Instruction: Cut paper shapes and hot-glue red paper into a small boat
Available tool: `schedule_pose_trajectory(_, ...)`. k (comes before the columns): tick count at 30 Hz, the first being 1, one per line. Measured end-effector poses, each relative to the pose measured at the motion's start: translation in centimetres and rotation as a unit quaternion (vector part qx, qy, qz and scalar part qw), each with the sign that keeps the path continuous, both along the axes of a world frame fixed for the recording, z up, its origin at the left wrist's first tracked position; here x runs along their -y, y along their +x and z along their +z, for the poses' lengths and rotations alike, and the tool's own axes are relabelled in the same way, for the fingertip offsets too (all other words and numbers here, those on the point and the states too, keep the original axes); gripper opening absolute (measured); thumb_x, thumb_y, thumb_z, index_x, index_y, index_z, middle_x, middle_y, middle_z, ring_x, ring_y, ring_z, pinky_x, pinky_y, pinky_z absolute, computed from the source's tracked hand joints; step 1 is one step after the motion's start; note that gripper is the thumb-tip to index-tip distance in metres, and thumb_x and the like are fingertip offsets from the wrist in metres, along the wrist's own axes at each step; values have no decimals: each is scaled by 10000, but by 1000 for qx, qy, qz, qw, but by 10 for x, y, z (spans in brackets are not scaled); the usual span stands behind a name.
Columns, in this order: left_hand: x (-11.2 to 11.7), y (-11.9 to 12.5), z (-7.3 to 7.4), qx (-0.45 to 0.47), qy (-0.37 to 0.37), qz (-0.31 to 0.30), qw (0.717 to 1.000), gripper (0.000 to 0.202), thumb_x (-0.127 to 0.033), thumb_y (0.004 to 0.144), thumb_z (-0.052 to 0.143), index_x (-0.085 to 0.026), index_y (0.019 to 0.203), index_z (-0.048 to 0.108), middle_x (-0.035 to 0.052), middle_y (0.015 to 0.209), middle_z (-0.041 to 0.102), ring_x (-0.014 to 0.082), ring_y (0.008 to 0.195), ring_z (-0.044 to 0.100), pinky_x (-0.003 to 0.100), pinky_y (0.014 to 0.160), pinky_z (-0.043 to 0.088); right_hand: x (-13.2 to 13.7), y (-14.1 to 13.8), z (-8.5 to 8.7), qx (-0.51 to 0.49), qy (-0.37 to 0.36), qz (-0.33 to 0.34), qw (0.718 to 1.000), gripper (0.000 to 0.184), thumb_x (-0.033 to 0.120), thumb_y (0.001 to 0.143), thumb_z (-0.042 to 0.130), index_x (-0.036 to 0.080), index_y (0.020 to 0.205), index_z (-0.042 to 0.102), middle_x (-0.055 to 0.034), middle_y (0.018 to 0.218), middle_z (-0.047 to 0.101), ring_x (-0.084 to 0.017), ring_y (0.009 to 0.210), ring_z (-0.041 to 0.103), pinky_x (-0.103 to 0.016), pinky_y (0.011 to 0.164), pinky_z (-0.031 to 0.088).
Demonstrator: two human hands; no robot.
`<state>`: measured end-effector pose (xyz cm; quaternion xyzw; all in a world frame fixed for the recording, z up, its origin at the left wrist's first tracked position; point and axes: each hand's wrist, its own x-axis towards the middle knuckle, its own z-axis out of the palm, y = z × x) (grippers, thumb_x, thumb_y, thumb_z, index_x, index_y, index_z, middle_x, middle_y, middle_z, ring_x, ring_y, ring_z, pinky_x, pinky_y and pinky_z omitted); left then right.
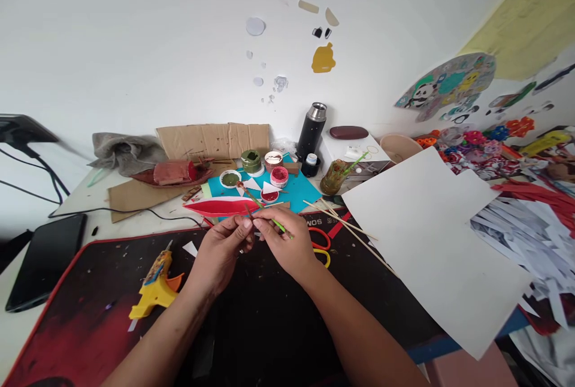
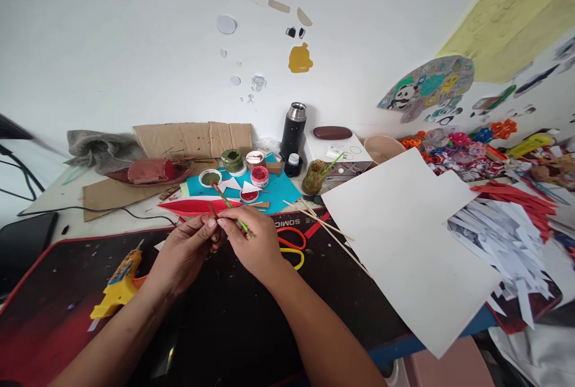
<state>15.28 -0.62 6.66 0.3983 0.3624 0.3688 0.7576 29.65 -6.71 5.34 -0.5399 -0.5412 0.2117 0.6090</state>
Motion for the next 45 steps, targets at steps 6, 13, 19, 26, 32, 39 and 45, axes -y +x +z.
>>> schedule_pose_trajectory(6,-3,-2,-7,-33,41,-11,999,573,-652,600,1051,-192,670,716,-5,608,614,132,583,514,261,563,421,1,-2,3,-56,-29,28,998,143,346,1061,706,263,999,806,-47,965,801,-180,703,730,-282,601,586)
schedule_pose_trajectory(13,-8,-9,-10,-62,105,-5,993,505,-630,706,1006,-204,815,759,-8,696,646,138,615,525,261,591,441,3,-1,4,-52,-58,15,997,153,354,1045,704,250,969,787,-35,902,781,-173,667,698,-281,592,560)
schedule_pose_trajectory(19,-17,-19,-1,-105,152,87,979,533,-626,637,1038,-215,881,802,50,944,769,168,732,600,283,695,521,4,10,5,89,-18,-46,995,140,291,1073,683,262,989,792,-48,925,809,-216,803,741,-327,737,578)
schedule_pose_trajectory(26,-18,-28,3,-173,207,101,958,428,-590,708,1002,-241,871,816,65,961,809,248,897,714,325,847,565,5,16,3,247,-8,-43,968,236,312,1157,570,277,1072,787,-71,960,844,-243,878,784,-350,817,568)
schedule_pose_trajectory(32,-17,-27,7,-189,234,96,949,452,-645,682,999,-260,819,806,63,917,807,286,909,726,369,875,586,6,18,1,314,-13,-53,948,289,320,1185,513,261,1096,782,-73,900,828,-234,831,769,-328,714,515)
schedule_pose_trajectory(39,-20,-28,5,-210,252,85,941,465,-681,710,973,-261,831,813,61,917,805,273,888,724,351,868,572,6,18,1,326,-16,-52,944,309,328,1193,493,265,1104,782,-69,905,833,-228,829,764,-326,694,492)
schedule_pose_trajectory(45,-19,-28,8,-222,256,78,938,450,-676,705,972,-268,819,819,59,913,815,284,877,710,358,853,563,6,18,1,310,-10,-44,950,287,310,1183,515,263,1094,784,-79,913,838,-233,829,763,-326,707,494)
